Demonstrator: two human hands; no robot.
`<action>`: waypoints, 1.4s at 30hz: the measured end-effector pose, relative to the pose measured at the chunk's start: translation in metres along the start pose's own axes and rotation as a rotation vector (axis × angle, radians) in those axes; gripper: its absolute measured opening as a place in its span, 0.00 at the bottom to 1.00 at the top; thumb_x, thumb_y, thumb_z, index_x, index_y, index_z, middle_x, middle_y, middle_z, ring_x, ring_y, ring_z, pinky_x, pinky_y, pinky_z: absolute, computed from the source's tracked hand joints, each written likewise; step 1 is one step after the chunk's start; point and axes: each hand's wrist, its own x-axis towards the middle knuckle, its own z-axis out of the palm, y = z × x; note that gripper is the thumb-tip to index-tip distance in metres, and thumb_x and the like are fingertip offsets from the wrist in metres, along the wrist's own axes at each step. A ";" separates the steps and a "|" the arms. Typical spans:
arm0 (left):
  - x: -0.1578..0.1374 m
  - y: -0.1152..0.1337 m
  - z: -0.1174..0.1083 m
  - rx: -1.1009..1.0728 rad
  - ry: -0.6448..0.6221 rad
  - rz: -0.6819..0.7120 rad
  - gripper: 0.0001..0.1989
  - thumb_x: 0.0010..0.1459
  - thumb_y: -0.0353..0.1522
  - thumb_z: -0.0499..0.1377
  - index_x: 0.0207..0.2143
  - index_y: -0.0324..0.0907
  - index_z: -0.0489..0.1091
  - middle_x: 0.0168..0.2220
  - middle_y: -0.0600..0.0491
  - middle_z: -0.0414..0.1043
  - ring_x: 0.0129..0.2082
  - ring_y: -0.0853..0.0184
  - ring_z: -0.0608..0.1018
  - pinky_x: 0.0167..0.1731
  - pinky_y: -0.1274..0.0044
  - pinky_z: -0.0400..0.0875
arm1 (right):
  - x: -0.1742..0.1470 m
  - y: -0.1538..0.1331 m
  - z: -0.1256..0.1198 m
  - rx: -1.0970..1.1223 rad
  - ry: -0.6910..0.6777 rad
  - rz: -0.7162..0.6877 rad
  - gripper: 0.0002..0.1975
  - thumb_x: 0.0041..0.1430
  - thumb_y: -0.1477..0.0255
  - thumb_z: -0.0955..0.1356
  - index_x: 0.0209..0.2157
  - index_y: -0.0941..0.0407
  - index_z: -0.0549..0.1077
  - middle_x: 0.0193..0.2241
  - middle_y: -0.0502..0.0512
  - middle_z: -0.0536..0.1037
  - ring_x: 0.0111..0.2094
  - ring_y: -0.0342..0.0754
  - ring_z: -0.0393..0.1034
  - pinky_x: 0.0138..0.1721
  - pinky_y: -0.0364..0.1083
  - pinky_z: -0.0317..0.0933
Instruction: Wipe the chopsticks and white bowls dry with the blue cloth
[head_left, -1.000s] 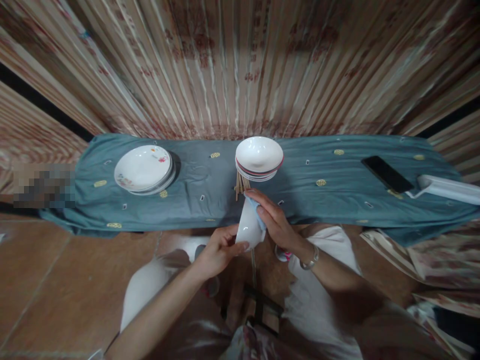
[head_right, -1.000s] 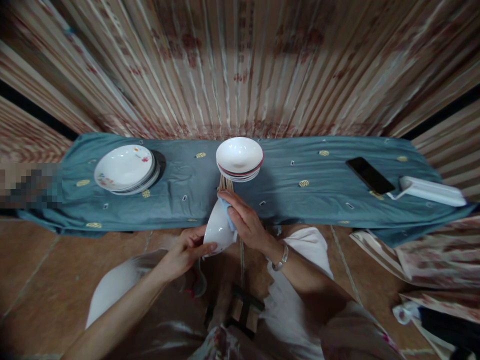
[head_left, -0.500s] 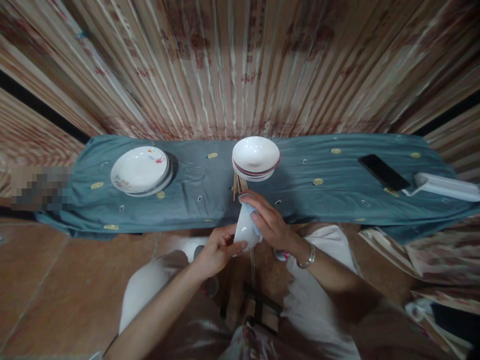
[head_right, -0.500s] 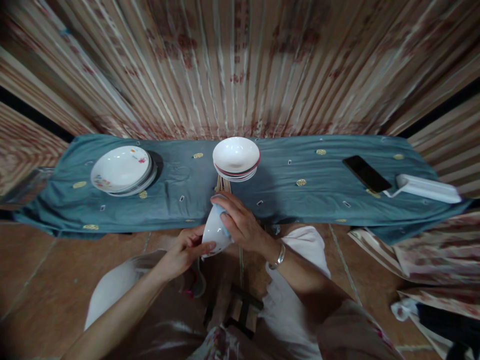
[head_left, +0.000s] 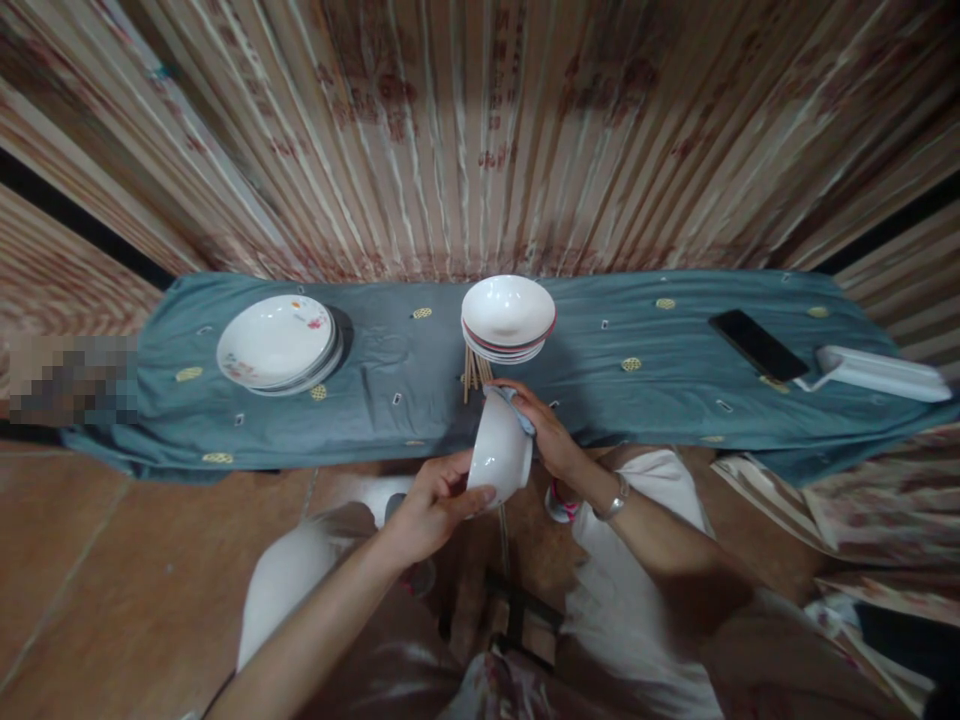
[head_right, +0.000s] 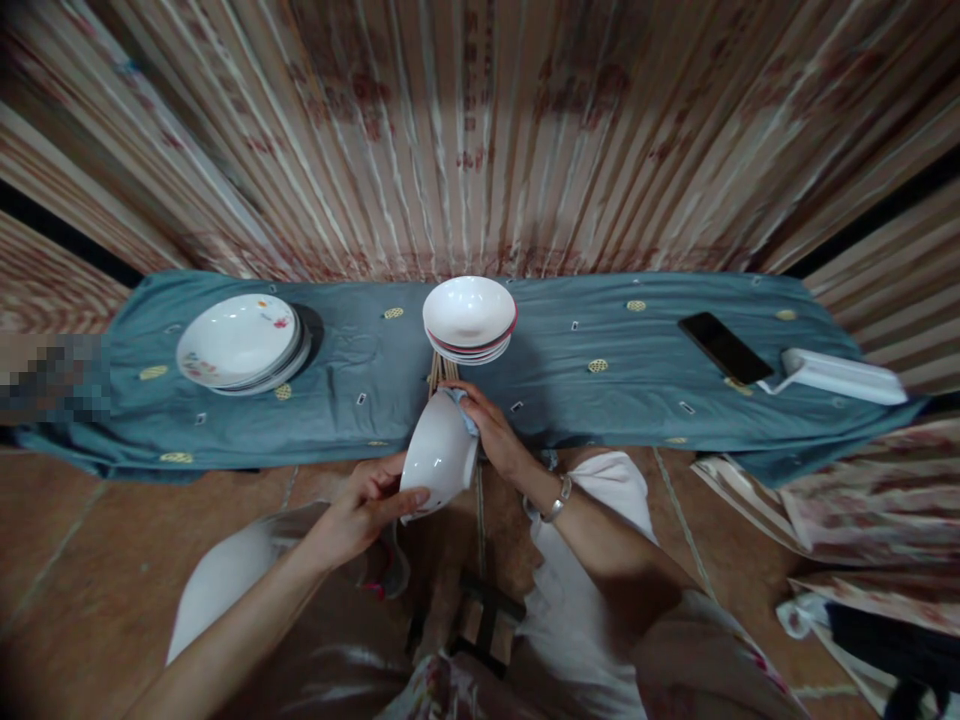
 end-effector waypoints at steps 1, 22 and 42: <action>0.000 0.001 0.000 0.000 0.000 0.001 0.17 0.45 0.41 0.68 0.31 0.35 0.77 0.26 0.52 0.69 0.28 0.69 0.67 0.30 0.78 0.61 | 0.001 0.001 0.001 0.038 0.014 0.030 0.17 0.60 0.63 0.62 0.48 0.52 0.73 0.51 0.50 0.75 0.54 0.50 0.65 0.59 0.49 0.51; -0.002 -0.002 -0.003 0.164 0.046 0.169 0.15 0.52 0.40 0.64 0.36 0.37 0.78 0.34 0.48 0.75 0.38 0.61 0.72 0.41 0.74 0.65 | -0.002 0.035 0.033 0.658 -0.007 0.614 0.13 0.45 0.57 0.68 0.23 0.53 0.68 0.21 0.51 0.77 0.33 0.52 0.73 0.37 0.52 0.69; 0.002 -0.024 0.005 0.436 -0.083 0.305 0.26 0.54 0.29 0.61 0.57 0.39 0.67 0.50 0.43 0.74 0.48 0.59 0.75 0.52 0.71 0.67 | -0.006 0.009 0.028 0.768 -0.057 0.656 0.21 0.59 0.61 0.54 0.31 0.55 0.74 0.26 0.55 0.80 0.28 0.50 0.75 0.37 0.51 0.70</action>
